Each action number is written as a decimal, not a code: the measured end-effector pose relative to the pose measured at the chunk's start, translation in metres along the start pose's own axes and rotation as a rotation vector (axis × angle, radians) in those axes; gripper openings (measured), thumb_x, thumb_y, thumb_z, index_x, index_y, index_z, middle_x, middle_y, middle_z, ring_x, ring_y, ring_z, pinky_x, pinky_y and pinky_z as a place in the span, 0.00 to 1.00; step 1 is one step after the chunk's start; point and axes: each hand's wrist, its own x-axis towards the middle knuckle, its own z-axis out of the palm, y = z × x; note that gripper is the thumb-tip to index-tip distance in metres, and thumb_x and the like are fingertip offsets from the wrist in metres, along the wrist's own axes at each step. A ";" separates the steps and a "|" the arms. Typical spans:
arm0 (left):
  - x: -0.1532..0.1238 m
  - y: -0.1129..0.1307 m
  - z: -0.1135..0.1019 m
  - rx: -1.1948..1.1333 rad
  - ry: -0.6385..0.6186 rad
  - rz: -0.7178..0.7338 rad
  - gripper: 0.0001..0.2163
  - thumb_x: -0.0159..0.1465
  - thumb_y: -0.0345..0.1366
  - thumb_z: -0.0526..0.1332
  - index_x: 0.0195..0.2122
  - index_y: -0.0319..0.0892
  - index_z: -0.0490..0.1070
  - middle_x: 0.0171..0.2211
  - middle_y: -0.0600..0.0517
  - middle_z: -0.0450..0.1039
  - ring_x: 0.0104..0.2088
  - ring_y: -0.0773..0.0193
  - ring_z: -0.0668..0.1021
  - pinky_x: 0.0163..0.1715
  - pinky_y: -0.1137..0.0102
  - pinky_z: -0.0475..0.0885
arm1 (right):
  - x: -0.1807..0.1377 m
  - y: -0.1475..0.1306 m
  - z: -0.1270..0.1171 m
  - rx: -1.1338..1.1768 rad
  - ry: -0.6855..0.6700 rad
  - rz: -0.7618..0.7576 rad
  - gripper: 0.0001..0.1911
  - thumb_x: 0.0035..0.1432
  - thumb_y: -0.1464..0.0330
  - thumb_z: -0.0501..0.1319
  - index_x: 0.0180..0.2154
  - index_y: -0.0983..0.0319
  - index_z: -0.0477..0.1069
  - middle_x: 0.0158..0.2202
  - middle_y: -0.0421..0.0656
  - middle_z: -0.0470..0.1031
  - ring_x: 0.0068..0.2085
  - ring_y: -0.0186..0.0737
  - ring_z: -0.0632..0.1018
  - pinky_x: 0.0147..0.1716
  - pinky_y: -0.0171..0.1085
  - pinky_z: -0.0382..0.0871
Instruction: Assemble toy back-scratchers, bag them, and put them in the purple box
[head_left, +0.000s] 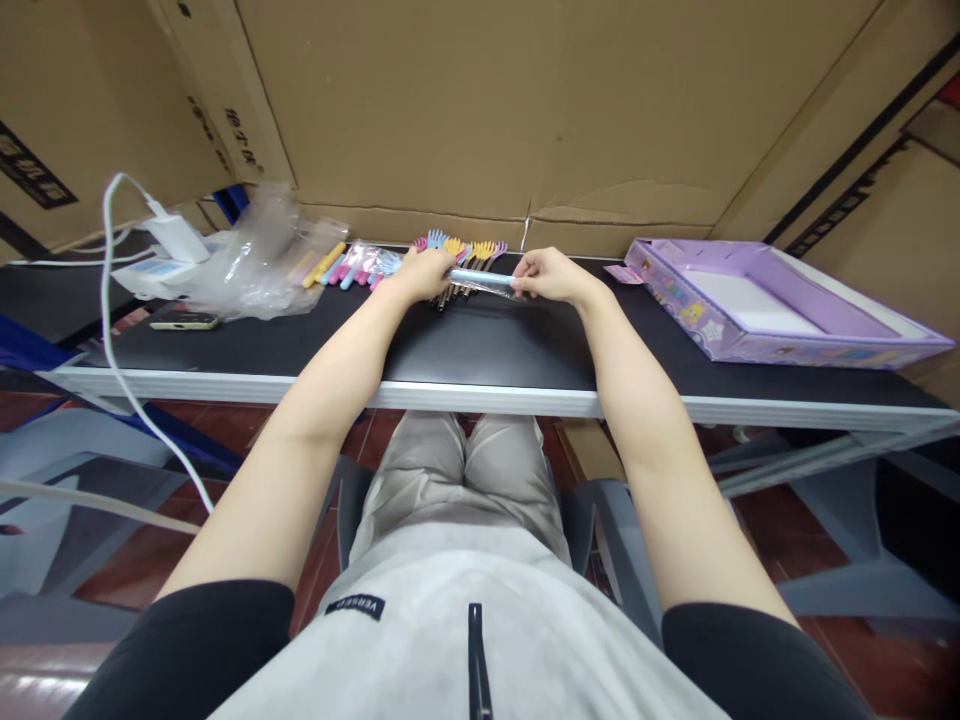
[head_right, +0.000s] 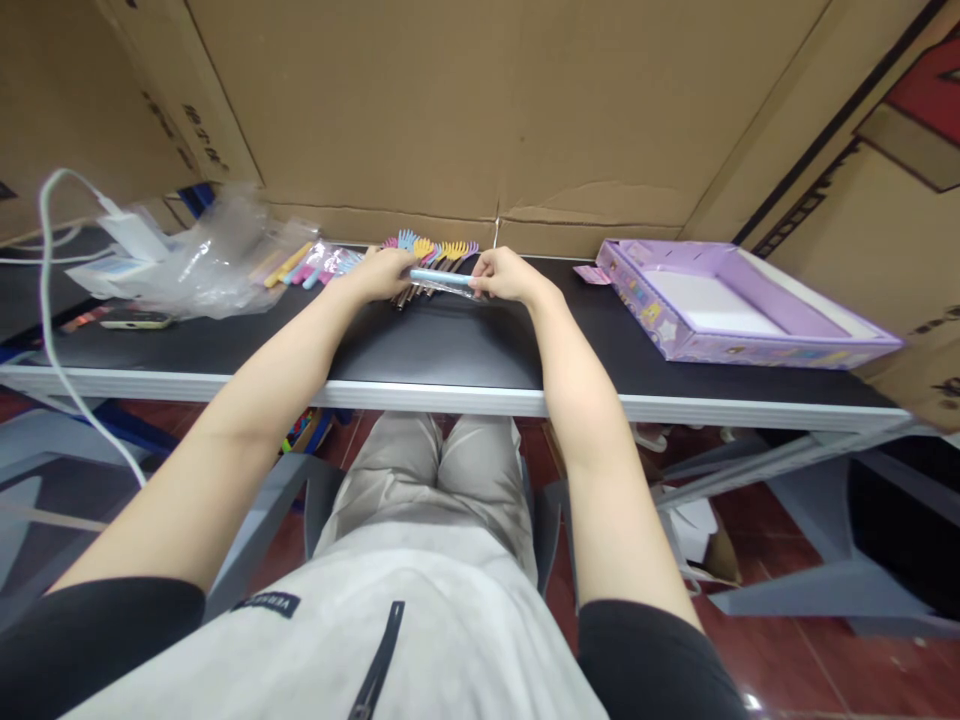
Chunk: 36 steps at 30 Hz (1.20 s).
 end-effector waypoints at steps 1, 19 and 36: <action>0.000 0.000 0.000 0.000 0.000 0.001 0.15 0.71 0.33 0.58 0.53 0.43 0.83 0.51 0.39 0.84 0.59 0.41 0.80 0.67 0.44 0.70 | 0.000 0.000 0.000 -0.009 -0.004 0.002 0.18 0.53 0.69 0.82 0.28 0.59 0.74 0.23 0.39 0.79 0.24 0.35 0.73 0.28 0.35 0.70; 0.004 -0.003 0.008 -0.165 0.150 0.125 0.18 0.67 0.28 0.59 0.52 0.44 0.86 0.57 0.39 0.80 0.64 0.41 0.75 0.68 0.45 0.67 | -0.017 -0.023 0.001 0.129 -0.202 0.028 0.25 0.59 0.65 0.82 0.23 0.62 0.69 0.18 0.35 0.70 0.20 0.25 0.65 0.23 0.30 0.58; 0.005 0.024 0.010 -0.190 0.127 0.293 0.20 0.70 0.32 0.57 0.58 0.45 0.83 0.61 0.39 0.78 0.66 0.40 0.74 0.69 0.45 0.65 | -0.008 -0.018 0.031 0.322 -0.205 0.150 0.23 0.59 0.60 0.82 0.26 0.62 0.73 0.15 0.32 0.64 0.16 0.26 0.59 0.16 0.30 0.50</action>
